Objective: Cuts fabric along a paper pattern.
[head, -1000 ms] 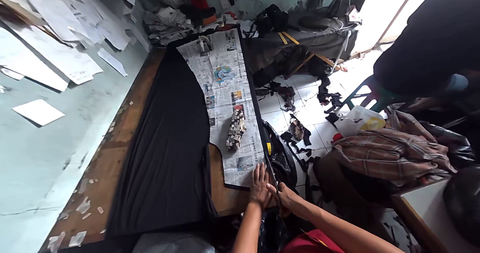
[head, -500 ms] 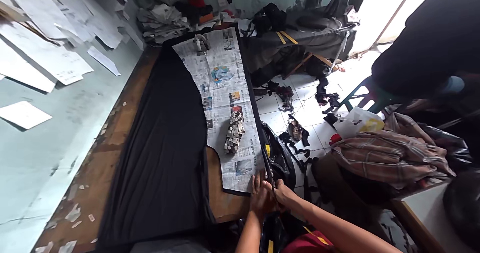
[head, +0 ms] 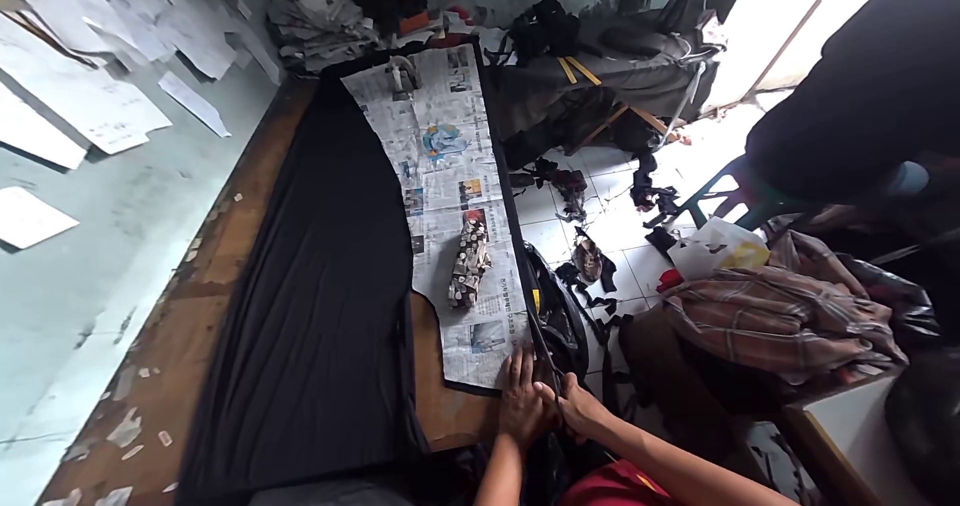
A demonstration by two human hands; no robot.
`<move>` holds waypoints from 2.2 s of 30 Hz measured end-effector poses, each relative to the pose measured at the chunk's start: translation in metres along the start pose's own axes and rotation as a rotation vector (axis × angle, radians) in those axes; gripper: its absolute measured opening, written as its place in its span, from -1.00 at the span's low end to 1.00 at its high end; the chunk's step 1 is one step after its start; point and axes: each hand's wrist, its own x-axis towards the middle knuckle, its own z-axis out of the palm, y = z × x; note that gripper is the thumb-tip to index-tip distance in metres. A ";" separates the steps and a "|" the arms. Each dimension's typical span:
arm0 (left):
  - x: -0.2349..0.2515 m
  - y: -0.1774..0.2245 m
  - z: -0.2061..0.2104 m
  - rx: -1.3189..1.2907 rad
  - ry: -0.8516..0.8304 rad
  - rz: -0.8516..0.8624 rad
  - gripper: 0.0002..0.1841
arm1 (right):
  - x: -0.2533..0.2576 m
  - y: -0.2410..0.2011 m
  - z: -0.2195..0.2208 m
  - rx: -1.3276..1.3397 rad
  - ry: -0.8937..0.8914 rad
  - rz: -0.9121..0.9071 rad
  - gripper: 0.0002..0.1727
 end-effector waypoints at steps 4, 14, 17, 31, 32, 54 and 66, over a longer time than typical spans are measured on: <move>-0.005 0.000 -0.001 -0.043 0.021 0.001 -0.27 | 0.005 -0.006 0.002 0.018 0.021 -0.017 0.08; -0.007 -0.004 0.008 -0.069 0.084 0.007 -0.24 | 0.014 -0.012 0.000 0.170 0.064 -0.105 -0.10; -0.005 -0.003 0.003 -0.134 0.092 -0.016 -0.18 | 0.018 -0.022 -0.006 0.156 0.021 -0.061 0.07; -0.007 -0.005 0.013 -0.081 0.205 0.015 -0.21 | 0.045 -0.049 -0.025 0.073 0.053 -0.077 0.14; -0.007 -0.005 0.013 -0.104 0.201 0.009 -0.20 | 0.048 -0.055 -0.028 0.088 0.036 -0.066 0.18; -0.005 -0.004 0.008 -0.024 0.086 -0.022 -0.13 | 0.094 -0.103 -0.062 0.216 0.078 -0.130 0.02; -0.007 0.006 0.006 -0.010 0.062 -0.033 -0.32 | 0.115 -0.134 -0.093 0.231 0.085 -0.142 -0.02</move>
